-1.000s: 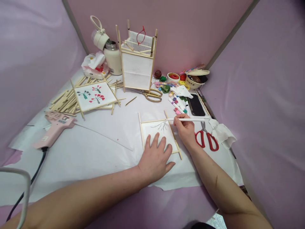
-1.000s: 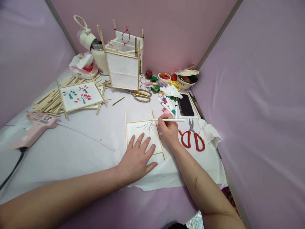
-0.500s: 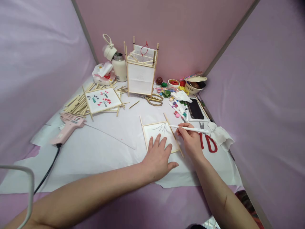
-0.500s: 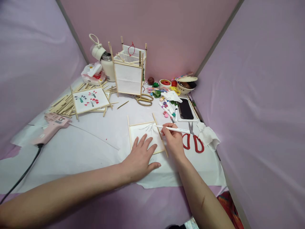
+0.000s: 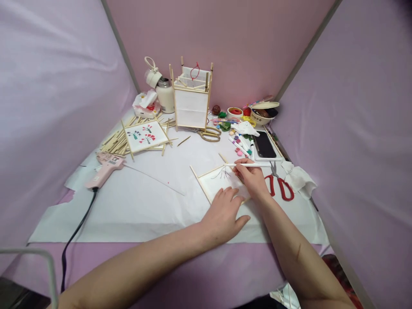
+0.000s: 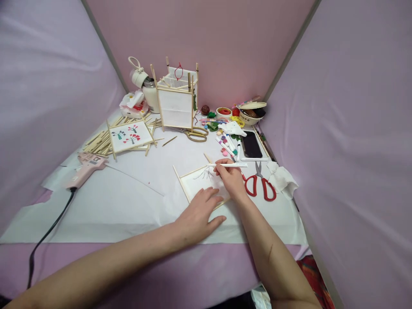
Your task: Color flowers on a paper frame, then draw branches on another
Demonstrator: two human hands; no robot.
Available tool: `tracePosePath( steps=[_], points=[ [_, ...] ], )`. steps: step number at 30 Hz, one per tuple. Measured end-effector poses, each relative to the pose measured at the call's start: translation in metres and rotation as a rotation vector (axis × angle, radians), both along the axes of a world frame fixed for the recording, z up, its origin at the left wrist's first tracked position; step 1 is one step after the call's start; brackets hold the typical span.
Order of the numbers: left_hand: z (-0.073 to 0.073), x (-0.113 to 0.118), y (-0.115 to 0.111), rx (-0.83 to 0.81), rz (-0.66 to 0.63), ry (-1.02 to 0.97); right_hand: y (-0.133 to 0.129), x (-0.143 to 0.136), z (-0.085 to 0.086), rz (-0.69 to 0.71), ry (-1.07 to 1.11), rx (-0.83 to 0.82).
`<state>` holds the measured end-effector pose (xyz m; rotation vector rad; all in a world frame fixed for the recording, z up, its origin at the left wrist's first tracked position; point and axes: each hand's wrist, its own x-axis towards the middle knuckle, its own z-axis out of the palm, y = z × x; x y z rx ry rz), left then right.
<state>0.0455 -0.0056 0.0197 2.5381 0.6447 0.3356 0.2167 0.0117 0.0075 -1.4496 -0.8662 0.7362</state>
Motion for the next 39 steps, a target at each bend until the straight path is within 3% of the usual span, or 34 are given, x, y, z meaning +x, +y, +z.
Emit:
tracePosePath(
  steps=[2, 4, 6, 9, 14, 24, 39],
  points=[
    [0.001, -0.011, 0.015, 0.081, 0.018, -0.084, -0.003, -0.005, 0.007, -0.036, -0.084, 0.035],
    [0.000, -0.025, 0.033, 0.181, 0.120, -0.127, -0.011, -0.013, 0.016, -0.097, -0.168, 0.077],
    [-0.002, -0.038, 0.050, 0.235, 0.180, -0.092, -0.020, -0.024, 0.021, -0.143, -0.204, 0.084],
    [-0.005, -0.050, 0.061, 0.239, 0.144, 0.015, -0.027, -0.039, 0.022, -0.175, -0.172, 0.043],
    [-0.008, -0.054, 0.050, 0.259, 0.154, 0.131, -0.021, -0.051, 0.013, -0.198, -0.132, -0.031],
    [-0.019, -0.057, 0.045, 0.275, 0.196, 0.163, -0.023, -0.063, -0.004, -0.212, -0.504, -0.027],
    [-0.017, -0.058, 0.044, 0.225, 0.143, 0.178, -0.024, -0.062, 0.000, -0.152, -0.596, -0.019]
  ],
)
